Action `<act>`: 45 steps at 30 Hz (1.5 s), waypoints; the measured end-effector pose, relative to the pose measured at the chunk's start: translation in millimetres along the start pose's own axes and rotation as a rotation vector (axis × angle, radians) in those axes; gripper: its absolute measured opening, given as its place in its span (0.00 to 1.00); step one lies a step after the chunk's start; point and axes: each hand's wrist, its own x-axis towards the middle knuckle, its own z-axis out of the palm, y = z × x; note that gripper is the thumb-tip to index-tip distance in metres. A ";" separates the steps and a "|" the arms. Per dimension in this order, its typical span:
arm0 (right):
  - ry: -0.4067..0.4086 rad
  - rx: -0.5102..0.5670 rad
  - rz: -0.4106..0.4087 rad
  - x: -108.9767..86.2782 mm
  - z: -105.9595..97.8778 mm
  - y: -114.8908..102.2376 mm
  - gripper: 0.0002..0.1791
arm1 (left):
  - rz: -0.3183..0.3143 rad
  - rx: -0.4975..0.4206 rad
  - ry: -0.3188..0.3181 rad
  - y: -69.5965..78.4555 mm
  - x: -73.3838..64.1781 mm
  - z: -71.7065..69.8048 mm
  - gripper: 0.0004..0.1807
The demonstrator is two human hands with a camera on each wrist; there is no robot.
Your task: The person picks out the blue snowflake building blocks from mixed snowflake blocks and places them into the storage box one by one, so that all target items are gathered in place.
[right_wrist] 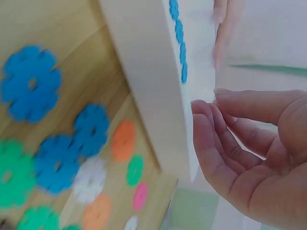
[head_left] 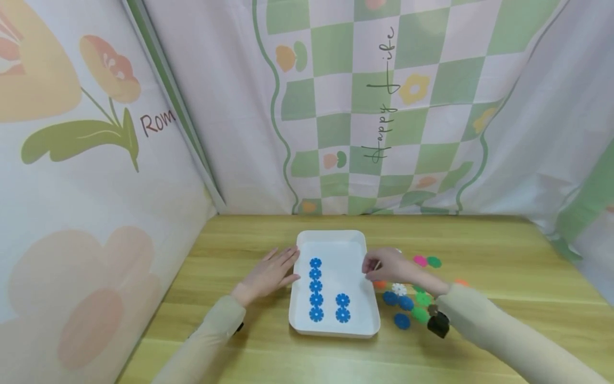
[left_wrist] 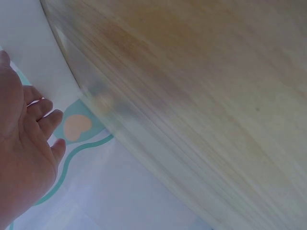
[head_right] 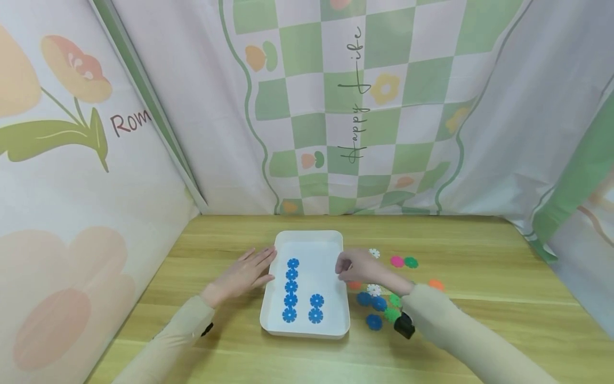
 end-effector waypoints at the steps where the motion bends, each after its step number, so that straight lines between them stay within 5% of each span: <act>1: 0.006 0.003 -0.011 -4.4 -2.6 3.5 0.03 | 0.000 0.001 -0.001 0.0 0.0 -0.2 0.38; 19: 0.020 -0.069 0.087 -56.4 0.1 50.5 0.06 | -0.005 -0.022 0.006 1.1 -3.2 -2.2 0.38; 45: 0.018 -0.133 0.202 -63.7 12.0 59.2 0.15 | 0.002 -0.008 -0.001 2.8 -1.2 -2.0 0.38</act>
